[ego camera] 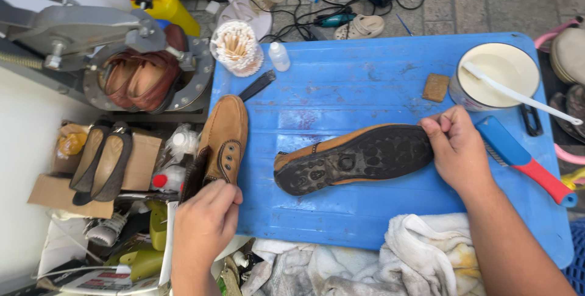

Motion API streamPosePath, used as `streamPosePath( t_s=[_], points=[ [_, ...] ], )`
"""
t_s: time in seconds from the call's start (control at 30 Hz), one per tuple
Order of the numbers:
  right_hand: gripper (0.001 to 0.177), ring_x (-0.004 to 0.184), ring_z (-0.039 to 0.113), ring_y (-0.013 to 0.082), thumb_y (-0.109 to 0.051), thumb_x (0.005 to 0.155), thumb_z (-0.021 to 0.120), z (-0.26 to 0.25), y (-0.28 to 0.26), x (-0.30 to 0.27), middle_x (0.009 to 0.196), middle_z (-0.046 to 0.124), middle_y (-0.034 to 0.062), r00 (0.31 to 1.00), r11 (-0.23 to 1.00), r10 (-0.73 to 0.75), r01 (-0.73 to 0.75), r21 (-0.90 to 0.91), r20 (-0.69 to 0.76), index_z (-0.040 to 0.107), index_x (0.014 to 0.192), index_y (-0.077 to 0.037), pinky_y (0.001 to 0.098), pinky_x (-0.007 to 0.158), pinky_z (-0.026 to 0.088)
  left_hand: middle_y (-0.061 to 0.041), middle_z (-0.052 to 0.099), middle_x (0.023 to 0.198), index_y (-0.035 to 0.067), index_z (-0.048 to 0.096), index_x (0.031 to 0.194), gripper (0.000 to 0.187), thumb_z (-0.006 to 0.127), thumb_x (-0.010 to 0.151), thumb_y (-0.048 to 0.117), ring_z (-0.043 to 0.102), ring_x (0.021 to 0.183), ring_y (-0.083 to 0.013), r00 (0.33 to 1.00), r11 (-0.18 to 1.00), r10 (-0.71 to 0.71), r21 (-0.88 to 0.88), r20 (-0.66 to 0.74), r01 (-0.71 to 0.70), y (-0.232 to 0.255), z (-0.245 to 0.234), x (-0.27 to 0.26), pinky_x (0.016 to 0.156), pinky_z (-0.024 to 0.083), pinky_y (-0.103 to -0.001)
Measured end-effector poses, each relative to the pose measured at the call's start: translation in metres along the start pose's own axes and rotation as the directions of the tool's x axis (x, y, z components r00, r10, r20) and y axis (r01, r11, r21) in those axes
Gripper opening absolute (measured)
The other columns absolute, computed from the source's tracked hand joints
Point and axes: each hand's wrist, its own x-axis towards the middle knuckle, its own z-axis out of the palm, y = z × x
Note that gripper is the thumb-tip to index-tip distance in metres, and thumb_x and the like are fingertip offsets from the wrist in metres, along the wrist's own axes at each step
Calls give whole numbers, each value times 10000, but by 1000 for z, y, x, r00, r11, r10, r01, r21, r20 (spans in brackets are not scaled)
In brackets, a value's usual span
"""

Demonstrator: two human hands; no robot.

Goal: The person scrubs the sole of a brown shoe with a brush and cleaning solution, wipes it with a cloth, and uses a toothpick to clean the tread grooves. The person repeats the scrubbing and wiping steps on the same shoe.

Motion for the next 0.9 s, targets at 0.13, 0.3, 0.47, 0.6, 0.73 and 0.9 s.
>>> streamPosePath(
  t_s=[0.13, 0.3, 0.47, 0.6, 0.73, 0.9],
  points=[
    [293, 790, 475, 80, -157, 1081, 622, 0, -4, 1, 857, 584, 49, 999, 999, 49, -49, -16, -8, 389, 926, -71, 259, 687, 446, -63, 619, 792, 97, 628, 863, 147, 664, 738, 30, 659, 734, -305, 998, 1000, -22, 18, 66, 21, 14, 0, 4, 607, 509, -419],
    [313, 660, 469, 72, -209, 1048, 630, -1, -18, 1, 797, 578, 33, 982, 981, 190, -191, -39, -10, 389, 895, -78, 281, 518, 444, -48, 606, 684, 161, 757, 983, 126, 747, 863, 198, 672, 647, -219, 897, 900, -429, 141, 111, 413, 33, -14, -9, 625, 530, -384],
    [324, 612, 484, 62, -220, 1037, 635, 0, -23, 1, 769, 572, 30, 977, 976, 213, -213, -38, -10, 385, 888, -80, 291, 447, 455, -82, 723, 1044, 78, 725, 1057, 134, 683, 933, 110, 717, 1061, -275, 996, 992, -36, -122, -85, 26, 58, -1, 4, 929, 544, -392],
    [331, 593, 474, 71, -220, 1035, 650, 0, -26, 2, 734, 557, 29, 972, 967, 235, -237, -93, -31, 394, 880, -79, 297, 447, 450, -134, 613, 1326, 77, 600, 1328, 520, 756, 841, 173, 530, 1342, -370, 988, 975, 152, -163, 9, -148, 86, 43, 40, 1139, 349, -531],
    [334, 615, 469, 62, -208, 1047, 657, 0, -20, -1, 738, 567, 25, 992, 990, 118, -121, -68, -46, 394, 886, -81, 277, 479, 438, -141, 588, 1395, 86, 487, 1461, 929, 808, 649, 405, 525, 1326, -368, 960, 960, 280, -5, -15, -281, 93, 78, 70, 1083, 330, -565],
    [333, 586, 505, 60, -184, 997, 671, 4, -21, -1, 764, 622, 10, 982, 983, 168, -160, 93, -89, 396, 854, -62, 293, 477, 439, -47, 650, 1278, 181, 542, 1450, 903, 876, 623, 325, 621, 1146, -246, 979, 984, 171, 23, 115, -175, 90, 70, 70, 959, 436, -462]
  ],
)
